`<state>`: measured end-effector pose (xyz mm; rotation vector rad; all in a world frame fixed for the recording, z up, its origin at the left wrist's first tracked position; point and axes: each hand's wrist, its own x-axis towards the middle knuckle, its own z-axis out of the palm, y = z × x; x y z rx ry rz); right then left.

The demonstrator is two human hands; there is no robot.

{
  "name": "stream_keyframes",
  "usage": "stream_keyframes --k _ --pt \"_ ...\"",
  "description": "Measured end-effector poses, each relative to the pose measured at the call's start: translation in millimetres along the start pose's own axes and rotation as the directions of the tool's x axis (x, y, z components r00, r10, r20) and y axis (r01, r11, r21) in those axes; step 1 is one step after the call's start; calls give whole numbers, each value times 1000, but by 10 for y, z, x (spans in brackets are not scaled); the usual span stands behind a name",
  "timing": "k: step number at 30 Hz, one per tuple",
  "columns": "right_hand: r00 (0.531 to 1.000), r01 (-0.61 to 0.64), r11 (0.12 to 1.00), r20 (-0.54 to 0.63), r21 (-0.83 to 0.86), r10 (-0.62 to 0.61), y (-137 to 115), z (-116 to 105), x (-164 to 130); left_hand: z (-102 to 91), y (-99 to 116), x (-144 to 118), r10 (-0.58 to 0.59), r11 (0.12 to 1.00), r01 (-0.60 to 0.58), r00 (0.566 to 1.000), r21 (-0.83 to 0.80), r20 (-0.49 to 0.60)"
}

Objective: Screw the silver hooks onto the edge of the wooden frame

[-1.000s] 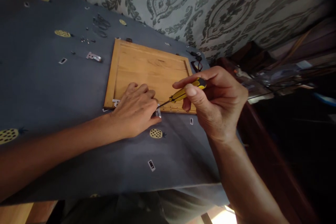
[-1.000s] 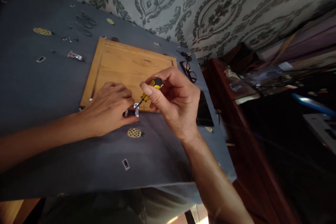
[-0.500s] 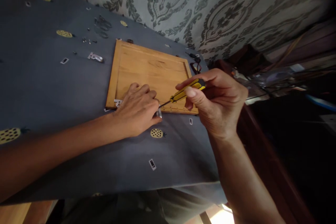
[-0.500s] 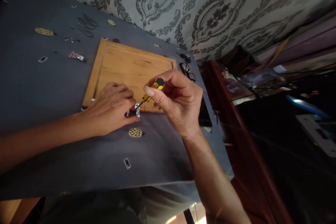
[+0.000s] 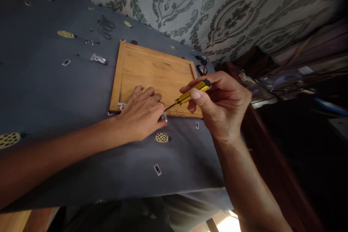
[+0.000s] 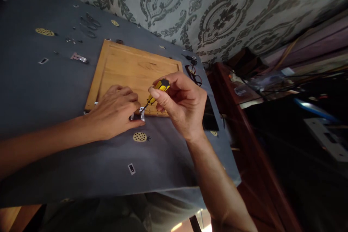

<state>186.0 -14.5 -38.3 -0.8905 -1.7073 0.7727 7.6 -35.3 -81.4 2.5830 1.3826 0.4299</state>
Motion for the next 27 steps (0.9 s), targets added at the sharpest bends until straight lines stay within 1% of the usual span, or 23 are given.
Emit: stream_keyframes --k 6,10,12,15,17,19,21,23,25,27 --pt "997 39 999 -70 -33 -42 26 38 -56 -12 14 3 -5 1000 5 1000 9 3" --pt "969 84 994 -225 -76 -99 -1 40 -114 -7 9 2 -2 1000 2 1000 19 9" --pt "954 112 991 -270 -72 -127 -23 35 -134 3 3 1 11 1000 -11 1000 22 0" --pt "946 147 986 -281 -75 -162 -37 13 -158 -5 -16 3 10 1000 -10 1000 22 2" --pt "946 129 984 -284 -120 -159 -26 -9 -176 -50 -39 8 -5 1000 4 999 13 39" --pt "947 98 982 -288 -162 -142 -10 -31 -194 -135 -66 16 -12 1000 13 998 -6 67" --pt "950 84 981 -284 -173 -131 -1 -40 -206 -250 -80 28 -13 998 16 998 -60 55" --pt "953 99 982 -268 -161 -139 -9 -29 -210 -378 -64 49 -5 983 5 1000 -185 -1" --pt "957 129 979 -239 -158 -164 -33 1 -205 -497 -13 84 23 939 -42 998 -341 -59" --pt "955 162 971 -220 -173 -199 -64 39 -194 -595 53 136 76 891 -115 992 -440 -105"
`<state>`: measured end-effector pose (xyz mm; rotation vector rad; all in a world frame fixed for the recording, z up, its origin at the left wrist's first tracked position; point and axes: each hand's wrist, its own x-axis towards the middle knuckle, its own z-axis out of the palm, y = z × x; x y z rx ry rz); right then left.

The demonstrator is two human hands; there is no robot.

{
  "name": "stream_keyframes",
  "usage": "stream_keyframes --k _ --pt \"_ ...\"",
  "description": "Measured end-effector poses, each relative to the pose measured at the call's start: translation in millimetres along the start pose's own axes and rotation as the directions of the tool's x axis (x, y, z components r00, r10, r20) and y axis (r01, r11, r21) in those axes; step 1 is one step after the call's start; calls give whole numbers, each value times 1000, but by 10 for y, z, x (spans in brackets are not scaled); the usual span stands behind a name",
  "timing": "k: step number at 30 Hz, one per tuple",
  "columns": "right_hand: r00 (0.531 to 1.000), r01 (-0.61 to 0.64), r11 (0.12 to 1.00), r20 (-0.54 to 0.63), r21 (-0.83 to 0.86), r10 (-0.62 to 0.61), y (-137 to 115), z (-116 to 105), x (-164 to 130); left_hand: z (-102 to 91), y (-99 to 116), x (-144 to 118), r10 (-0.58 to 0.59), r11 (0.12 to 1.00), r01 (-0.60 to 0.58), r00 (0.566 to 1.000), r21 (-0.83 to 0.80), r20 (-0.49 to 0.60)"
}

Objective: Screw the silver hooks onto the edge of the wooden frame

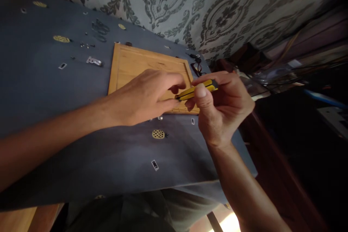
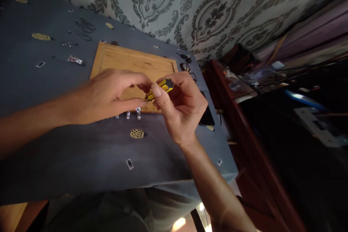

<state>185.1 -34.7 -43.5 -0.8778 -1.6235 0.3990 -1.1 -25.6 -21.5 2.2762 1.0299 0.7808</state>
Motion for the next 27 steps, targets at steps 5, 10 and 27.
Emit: stream_keyframes --k 5,10,27 --pt "999 6 1000 -49 -16 -7 -48 50 2 -98 112 159 79 993 -78 997 -84 7" --pt "985 -157 985 -55 70 161 8 25 -219 -164 50 209 81 991 -82 997 -110 -15" --pt "767 -548 802 239 -237 595 166 83 -658 -16 -92 192 71 996 -73 997 -49 -41"
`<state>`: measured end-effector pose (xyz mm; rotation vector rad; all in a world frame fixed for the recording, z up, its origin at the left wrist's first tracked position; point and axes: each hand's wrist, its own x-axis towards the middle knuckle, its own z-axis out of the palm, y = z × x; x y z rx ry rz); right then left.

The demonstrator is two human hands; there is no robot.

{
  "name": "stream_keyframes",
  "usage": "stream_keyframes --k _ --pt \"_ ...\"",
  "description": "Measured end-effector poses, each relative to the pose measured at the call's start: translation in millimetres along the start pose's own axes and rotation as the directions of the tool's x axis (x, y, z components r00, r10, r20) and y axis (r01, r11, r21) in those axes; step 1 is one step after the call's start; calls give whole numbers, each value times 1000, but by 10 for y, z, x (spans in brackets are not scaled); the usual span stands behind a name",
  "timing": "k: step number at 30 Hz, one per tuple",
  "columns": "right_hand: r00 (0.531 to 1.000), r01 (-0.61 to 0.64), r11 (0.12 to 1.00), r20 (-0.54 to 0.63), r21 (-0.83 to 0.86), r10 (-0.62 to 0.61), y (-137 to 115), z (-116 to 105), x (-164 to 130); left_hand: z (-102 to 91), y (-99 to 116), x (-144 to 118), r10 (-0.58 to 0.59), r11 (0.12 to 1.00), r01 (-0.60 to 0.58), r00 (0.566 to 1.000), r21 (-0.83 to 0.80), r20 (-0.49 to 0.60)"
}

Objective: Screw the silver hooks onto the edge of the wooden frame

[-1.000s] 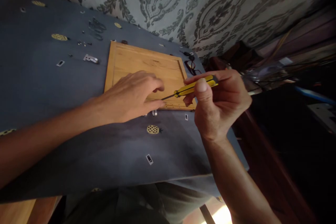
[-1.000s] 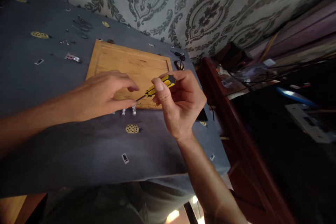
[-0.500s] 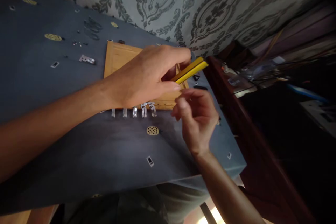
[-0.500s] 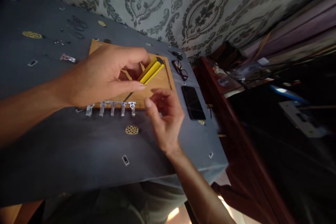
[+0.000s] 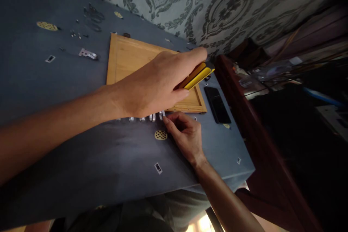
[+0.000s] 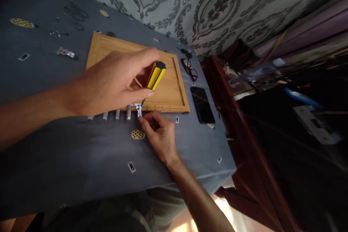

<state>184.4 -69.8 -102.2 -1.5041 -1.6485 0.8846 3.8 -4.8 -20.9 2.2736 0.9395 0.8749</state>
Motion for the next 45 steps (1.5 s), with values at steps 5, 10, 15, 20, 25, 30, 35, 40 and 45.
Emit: stream_keyframes --k 5,10,15,20,25,30,35,40,45 --pt "1000 -14 1000 -5 6 14 5 7 1 34 -52 -27 39 999 -39 999 -28 -5" --pt "1000 7 1000 -9 14 -7 17 12 8 47 -48 -26 47 999 -47 999 -2 7" --pt "1000 1 1000 -11 25 -1 34 11 5 22 -6 -27 29 999 -29 1000 14 7" --pt "1000 -8 1000 -12 29 8 37 12 2 -12 13 -29 49 999 -48 999 16 -15" --pt "1000 -8 1000 -18 23 9 34 17 0 -20 30 -25 46 999 -46 999 8 8" --pt "1000 -2 1000 -20 21 3 44 9 4 6 8 -35 39 999 -39 999 8 12" --pt "1000 -4 1000 -17 19 5 52 19 -1 21 -26 -33 56 998 -56 998 -9 23" --pt "999 36 999 -26 9 -36 76 4 0 -11 8 -44 20 1000 -19 996 -11 82" --pt "946 235 972 -230 4 -228 -70 -152 105 -32 35 -50 18 1000 -18 996 -8 85"
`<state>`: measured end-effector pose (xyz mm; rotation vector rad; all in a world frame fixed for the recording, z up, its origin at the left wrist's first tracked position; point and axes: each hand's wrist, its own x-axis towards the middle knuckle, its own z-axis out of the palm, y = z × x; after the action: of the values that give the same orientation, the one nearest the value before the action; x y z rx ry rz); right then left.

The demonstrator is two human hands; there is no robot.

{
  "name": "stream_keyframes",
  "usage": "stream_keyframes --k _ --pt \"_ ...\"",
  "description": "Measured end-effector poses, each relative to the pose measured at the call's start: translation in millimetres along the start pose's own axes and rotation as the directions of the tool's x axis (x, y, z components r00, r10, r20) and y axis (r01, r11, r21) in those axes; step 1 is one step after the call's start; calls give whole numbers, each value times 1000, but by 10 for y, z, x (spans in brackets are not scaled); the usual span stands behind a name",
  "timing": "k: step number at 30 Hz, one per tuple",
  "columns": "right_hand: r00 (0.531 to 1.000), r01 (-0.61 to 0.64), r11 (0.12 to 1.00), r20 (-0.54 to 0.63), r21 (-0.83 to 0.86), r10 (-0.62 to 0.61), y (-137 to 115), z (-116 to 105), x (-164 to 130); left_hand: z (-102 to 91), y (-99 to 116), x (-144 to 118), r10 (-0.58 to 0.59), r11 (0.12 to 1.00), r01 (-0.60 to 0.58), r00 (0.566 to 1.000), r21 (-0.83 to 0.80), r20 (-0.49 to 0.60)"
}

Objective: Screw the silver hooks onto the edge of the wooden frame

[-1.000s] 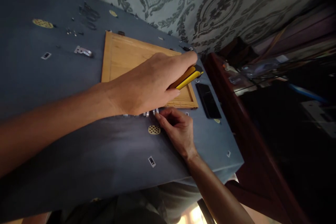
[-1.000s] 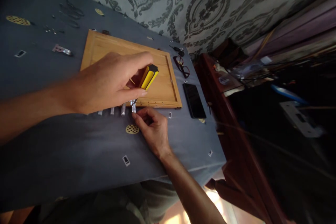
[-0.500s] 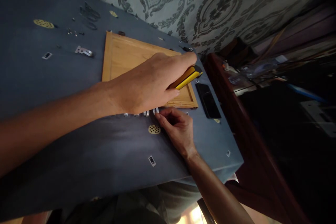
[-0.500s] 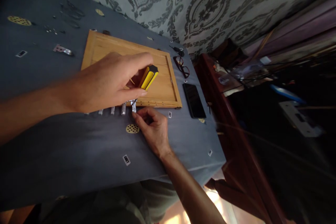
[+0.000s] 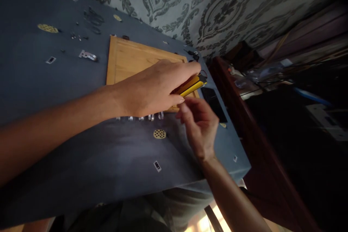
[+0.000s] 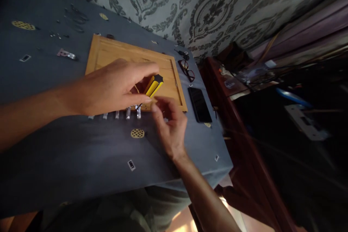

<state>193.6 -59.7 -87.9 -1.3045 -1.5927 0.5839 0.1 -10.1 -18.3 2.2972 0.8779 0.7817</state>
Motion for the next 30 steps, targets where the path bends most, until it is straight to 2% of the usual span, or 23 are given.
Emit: stream_keyframes --k 2,5,7,12,16,18,20,22,24,30 --pt "987 143 990 -78 17 -141 -135 -46 117 0 -6 5 5 1000 -6 1000 -17 -8" --pt "948 302 953 -101 -4 -301 -356 -65 284 18 -40 18 25 998 -26 1000 -51 -16" --pt "931 357 934 -83 -7 -356 -456 -47 360 42 -70 29 35 999 -36 999 -39 -29" --pt "934 347 938 -88 -2 -345 -486 2 403 40 -92 53 -10 999 11 1000 40 -26" --pt "928 360 933 -103 0 -358 -451 7 385 -145 -24 59 -83 985 65 990 159 111" --pt "933 345 938 -106 -2 -344 -447 14 386 -265 33 60 -119 982 103 988 158 97" --pt "939 323 946 -123 1 -320 -447 29 391 -348 97 60 -80 993 79 997 89 8" --pt "938 321 947 -148 25 -314 -443 45 398 -366 154 60 16 1000 -14 995 26 -94" --pt "934 335 941 -146 49 -325 -428 54 409 -328 199 64 104 994 -101 985 29 -134" --pt "933 358 932 -53 60 -355 -364 39 423 -195 267 133 146 922 -111 987 370 -67"
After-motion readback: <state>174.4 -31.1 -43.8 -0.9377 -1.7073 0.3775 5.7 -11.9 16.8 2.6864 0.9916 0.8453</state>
